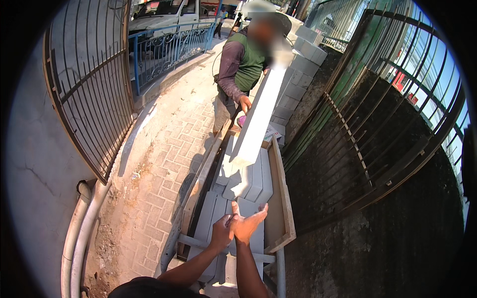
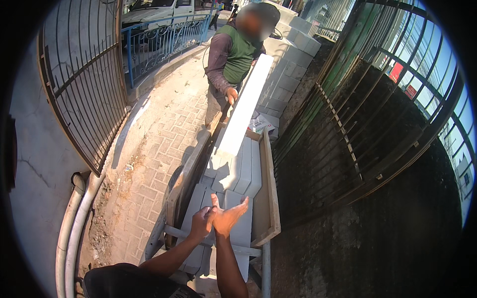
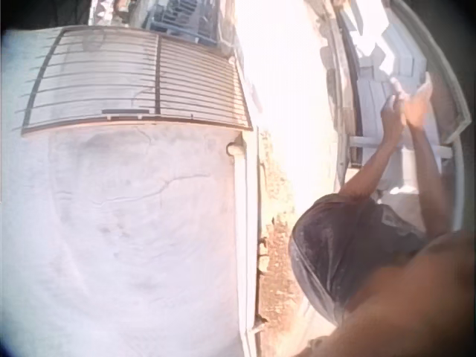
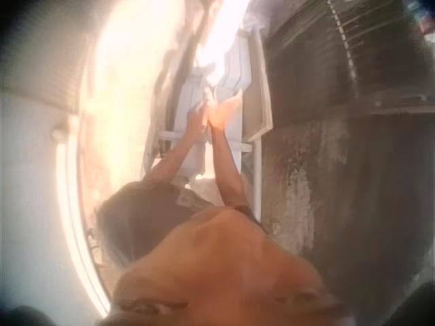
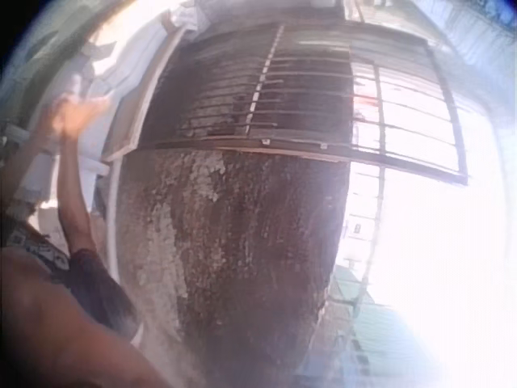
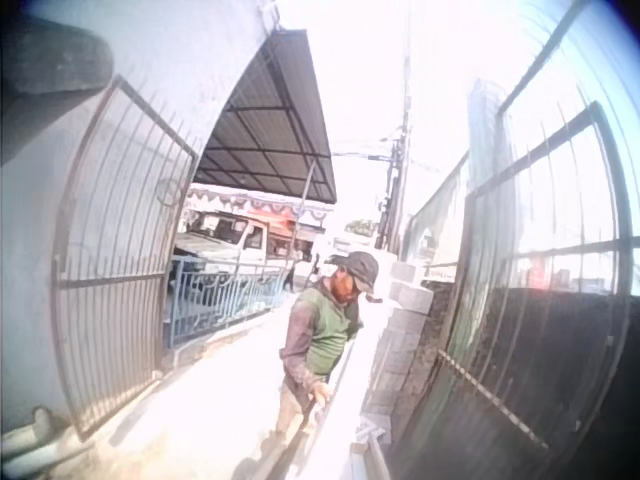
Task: The person loads rectangular white blocks from a cart into a designated area, receives blocks from another person, and then places bundles of rebar on top of the blocks in the cart before pushing it away.
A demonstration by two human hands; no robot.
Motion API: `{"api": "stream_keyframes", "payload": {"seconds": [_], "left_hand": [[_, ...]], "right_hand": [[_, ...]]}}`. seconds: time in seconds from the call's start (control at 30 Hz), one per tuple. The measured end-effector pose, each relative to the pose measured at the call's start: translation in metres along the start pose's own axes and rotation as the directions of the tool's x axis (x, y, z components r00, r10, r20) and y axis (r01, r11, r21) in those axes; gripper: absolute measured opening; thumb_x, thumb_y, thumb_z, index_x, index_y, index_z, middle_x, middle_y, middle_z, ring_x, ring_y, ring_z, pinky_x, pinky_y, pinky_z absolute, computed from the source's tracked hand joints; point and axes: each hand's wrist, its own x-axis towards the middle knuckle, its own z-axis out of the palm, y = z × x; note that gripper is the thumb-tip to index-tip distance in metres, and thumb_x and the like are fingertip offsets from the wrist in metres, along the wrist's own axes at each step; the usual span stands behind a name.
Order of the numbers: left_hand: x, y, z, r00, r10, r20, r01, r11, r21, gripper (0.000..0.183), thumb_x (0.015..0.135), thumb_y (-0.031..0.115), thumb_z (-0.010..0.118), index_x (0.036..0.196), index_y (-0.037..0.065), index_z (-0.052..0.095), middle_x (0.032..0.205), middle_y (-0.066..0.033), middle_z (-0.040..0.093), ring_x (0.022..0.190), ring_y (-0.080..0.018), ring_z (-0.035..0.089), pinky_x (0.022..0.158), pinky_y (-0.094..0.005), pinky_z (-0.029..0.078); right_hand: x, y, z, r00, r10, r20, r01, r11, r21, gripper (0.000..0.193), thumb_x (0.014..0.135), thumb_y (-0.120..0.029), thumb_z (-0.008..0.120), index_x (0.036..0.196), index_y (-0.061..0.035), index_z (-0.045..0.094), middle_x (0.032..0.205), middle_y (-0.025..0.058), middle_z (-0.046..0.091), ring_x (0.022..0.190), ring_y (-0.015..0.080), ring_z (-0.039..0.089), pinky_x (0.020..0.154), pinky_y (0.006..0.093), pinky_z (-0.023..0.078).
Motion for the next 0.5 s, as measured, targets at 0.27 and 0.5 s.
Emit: {"api": "stream_keyframes", "payload": {"seconds": [0.27, 0.5], "left_hand": [[0.017, -0.011, -0.043, 0.982, -0.062, -0.179, 0.012, 0.963, -0.269, 0.035, 0.100, 0.030, 0.065, 0.111, -0.003, 0.069, 0.102, -0.0132, 0.076, 0.098, -0.0163, 0.071, 0.087, -0.0294, 0.055], [0.083, -0.007, -0.034, 0.996, -0.020, -0.091, -0.006, 0.962, -0.272, 0.040, 0.100, 0.036, 0.063, 0.114, -0.002, 0.067, 0.099, -0.0137, 0.076, 0.099, -0.0222, 0.072, 0.088, -0.0324, 0.054]], "right_hand": [[0.114, -0.033, 0.158, 0.968, 0.166, -0.187, -0.120, 0.965, 0.233, 0.107, 0.071, -0.029, 0.091, 0.145, 0.0098, 0.025, 0.137, 0.0356, 0.044, 0.129, 0.0456, 0.050, 0.106, 0.0504, 0.043], [0.144, -0.065, 0.092, 0.958, 0.248, -0.141, -0.201, 0.937, 0.284, 0.082, 0.072, -0.019, 0.089, 0.131, 0.0035, 0.037, 0.113, 0.0262, 0.063, 0.104, 0.0393, 0.067, 0.091, 0.0454, 0.052]]}}
